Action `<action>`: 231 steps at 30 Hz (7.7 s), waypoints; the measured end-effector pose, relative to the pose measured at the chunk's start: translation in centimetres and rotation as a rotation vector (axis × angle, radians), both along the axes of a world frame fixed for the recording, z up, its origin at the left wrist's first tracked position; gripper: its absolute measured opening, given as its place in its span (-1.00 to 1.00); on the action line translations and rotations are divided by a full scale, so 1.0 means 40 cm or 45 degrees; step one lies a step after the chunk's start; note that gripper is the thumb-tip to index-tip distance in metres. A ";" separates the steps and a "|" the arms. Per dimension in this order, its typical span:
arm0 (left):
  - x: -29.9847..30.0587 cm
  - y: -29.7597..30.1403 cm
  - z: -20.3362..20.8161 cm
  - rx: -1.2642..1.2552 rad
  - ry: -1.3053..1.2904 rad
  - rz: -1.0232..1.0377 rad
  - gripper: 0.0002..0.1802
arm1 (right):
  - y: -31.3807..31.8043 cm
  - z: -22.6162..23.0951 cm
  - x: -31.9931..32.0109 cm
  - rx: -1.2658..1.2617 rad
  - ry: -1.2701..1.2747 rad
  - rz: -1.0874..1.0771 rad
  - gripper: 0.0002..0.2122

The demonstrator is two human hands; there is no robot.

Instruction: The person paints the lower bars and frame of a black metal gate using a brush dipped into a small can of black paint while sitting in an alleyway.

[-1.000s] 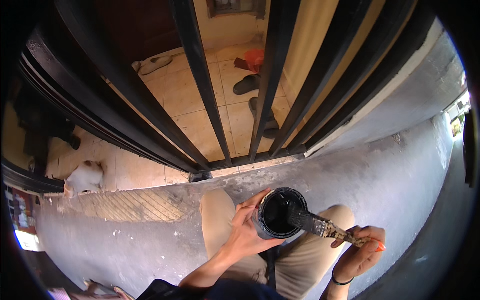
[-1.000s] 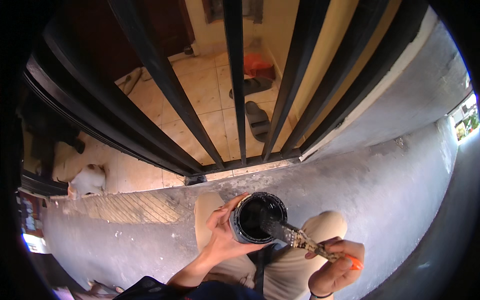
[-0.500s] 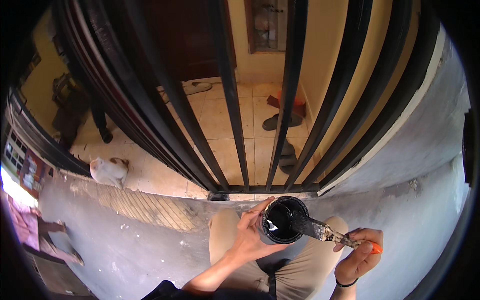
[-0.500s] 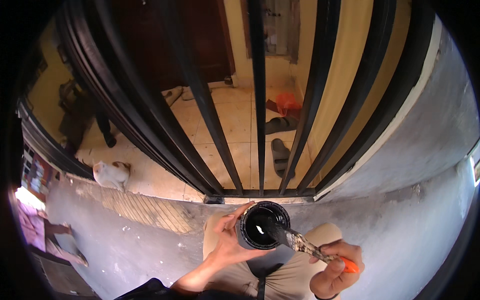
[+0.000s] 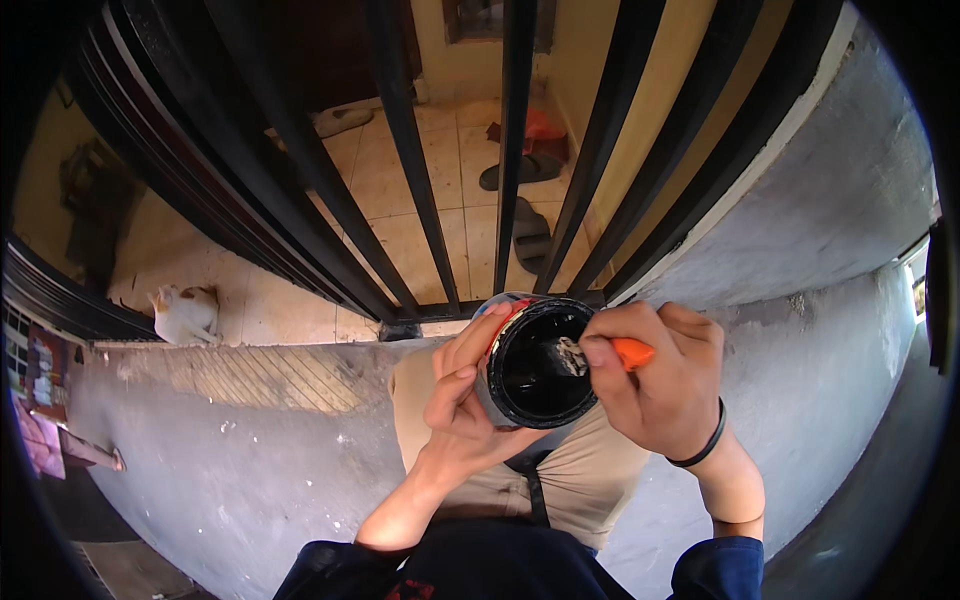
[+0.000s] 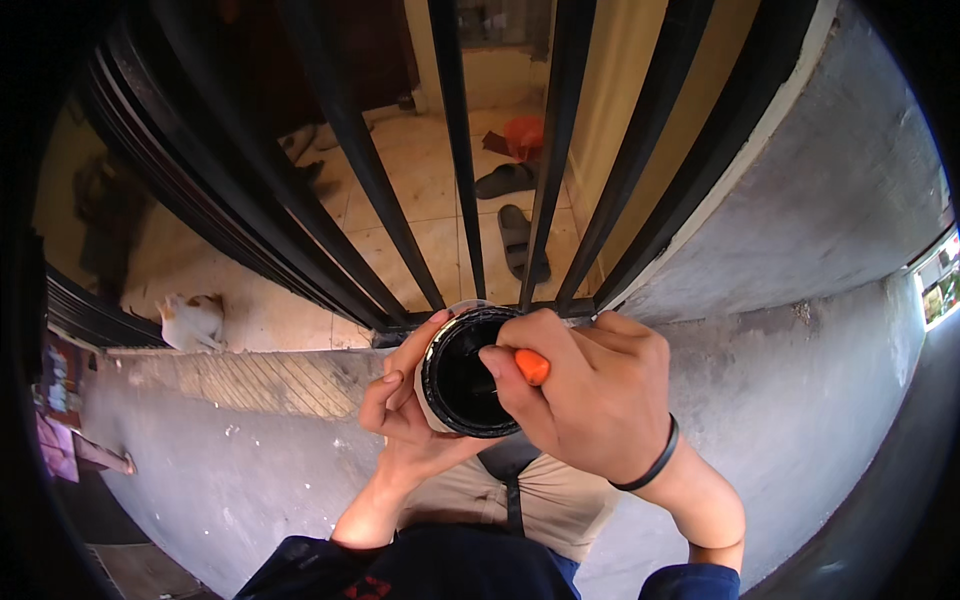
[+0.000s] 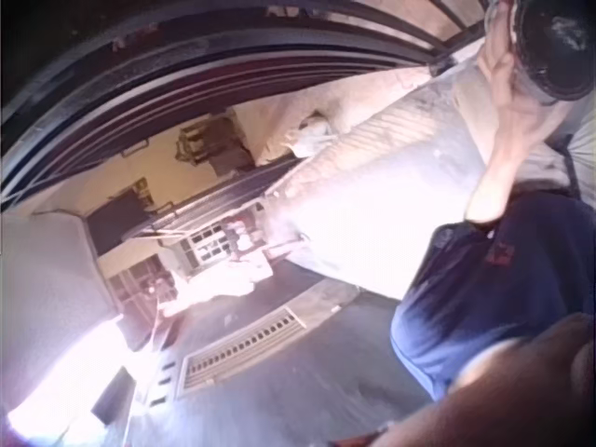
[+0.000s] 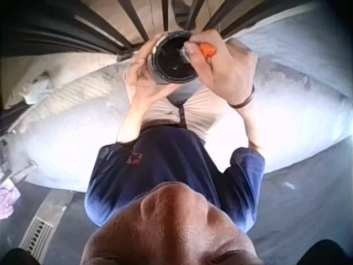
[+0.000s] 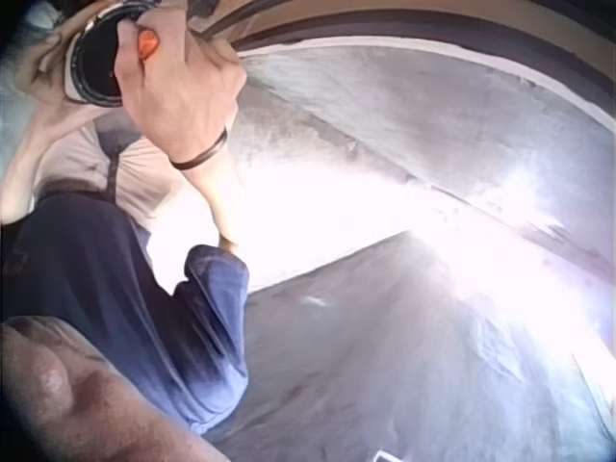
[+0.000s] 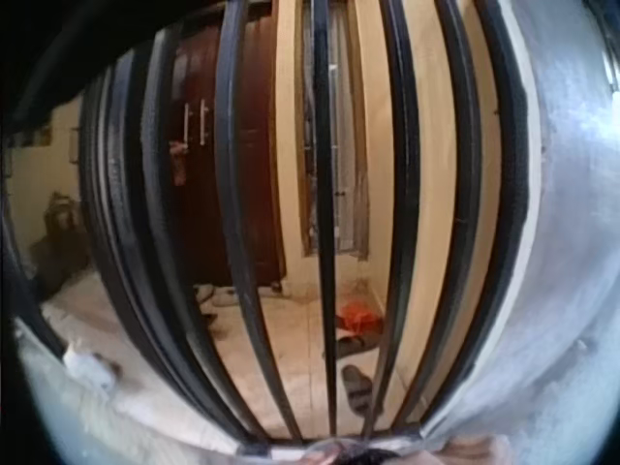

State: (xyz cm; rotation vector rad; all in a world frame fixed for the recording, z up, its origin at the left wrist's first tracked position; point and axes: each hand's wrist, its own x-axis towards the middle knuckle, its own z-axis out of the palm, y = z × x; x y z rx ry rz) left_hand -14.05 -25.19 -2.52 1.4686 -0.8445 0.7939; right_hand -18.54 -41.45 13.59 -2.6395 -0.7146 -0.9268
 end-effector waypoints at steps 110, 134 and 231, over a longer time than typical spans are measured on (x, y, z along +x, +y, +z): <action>0.072 0.045 -0.015 0.163 0.424 -0.066 0.33 | -0.021 -0.358 -0.134 1.429 0.024 -0.224 -0.58; 0.045 0.165 -0.080 0.001 0.827 -0.076 0.26 | 0.111 -0.015 0.188 0.808 -0.307 0.251 -0.67; -0.070 0.234 -0.627 0.688 0.875 -0.039 0.23 | 0.252 0.211 0.261 -0.845 -0.815 0.269 -0.72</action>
